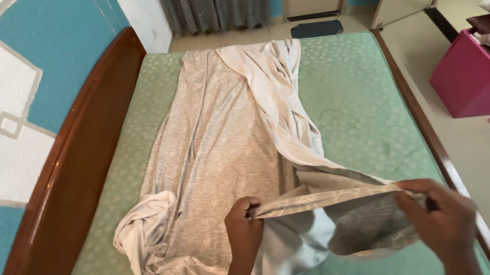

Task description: The person folds a sheet on a bed by hand. They align the edges, gather the corners, and smooth the fabric over the mattress while moving around the workspace.

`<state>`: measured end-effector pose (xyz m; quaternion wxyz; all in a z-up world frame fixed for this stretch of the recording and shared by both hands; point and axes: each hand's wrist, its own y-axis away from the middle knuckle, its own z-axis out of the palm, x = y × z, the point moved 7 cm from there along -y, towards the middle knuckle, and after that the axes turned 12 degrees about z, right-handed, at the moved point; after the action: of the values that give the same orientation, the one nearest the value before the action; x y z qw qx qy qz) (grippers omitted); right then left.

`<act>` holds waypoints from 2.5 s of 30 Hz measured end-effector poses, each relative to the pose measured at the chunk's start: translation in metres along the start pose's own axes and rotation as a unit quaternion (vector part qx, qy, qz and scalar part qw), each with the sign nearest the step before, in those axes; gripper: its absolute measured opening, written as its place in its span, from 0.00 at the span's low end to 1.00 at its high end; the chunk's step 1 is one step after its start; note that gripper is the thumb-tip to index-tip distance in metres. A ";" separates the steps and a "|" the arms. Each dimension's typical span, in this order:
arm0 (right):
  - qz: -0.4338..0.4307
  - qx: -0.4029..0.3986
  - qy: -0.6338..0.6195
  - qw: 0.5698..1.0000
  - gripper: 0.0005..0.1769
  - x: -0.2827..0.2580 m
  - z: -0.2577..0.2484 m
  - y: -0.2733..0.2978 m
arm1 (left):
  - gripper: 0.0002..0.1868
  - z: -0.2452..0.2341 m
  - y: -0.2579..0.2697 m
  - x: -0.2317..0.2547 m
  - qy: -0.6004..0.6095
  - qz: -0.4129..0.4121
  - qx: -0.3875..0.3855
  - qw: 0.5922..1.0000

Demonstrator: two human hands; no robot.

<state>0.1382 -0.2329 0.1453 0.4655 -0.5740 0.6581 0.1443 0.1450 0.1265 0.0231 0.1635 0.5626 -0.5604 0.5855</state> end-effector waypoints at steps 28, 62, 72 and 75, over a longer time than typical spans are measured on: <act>0.195 -0.126 0.147 0.962 0.13 0.090 -0.043 -0.043 | 0.14 0.011 -0.010 0.021 0.089 -0.025 -0.236 0.967; -0.016 -0.244 -0.120 0.962 0.08 -0.044 0.087 0.043 | 0.10 0.045 0.015 0.125 0.061 0.127 -0.253 0.957; 0.141 -0.196 -0.146 0.959 0.06 0.003 0.092 0.041 | 0.12 0.045 0.013 0.124 0.076 0.130 -0.252 0.956; 0.138 -0.218 -0.189 0.948 0.06 0.000 0.100 0.043 | 0.13 0.045 0.010 0.124 0.074 0.146 -0.250 0.954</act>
<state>0.1445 -0.1473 0.0781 0.4203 -0.5270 0.5838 0.4526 0.1191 0.0313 0.1115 0.2527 0.3703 -0.7514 0.4841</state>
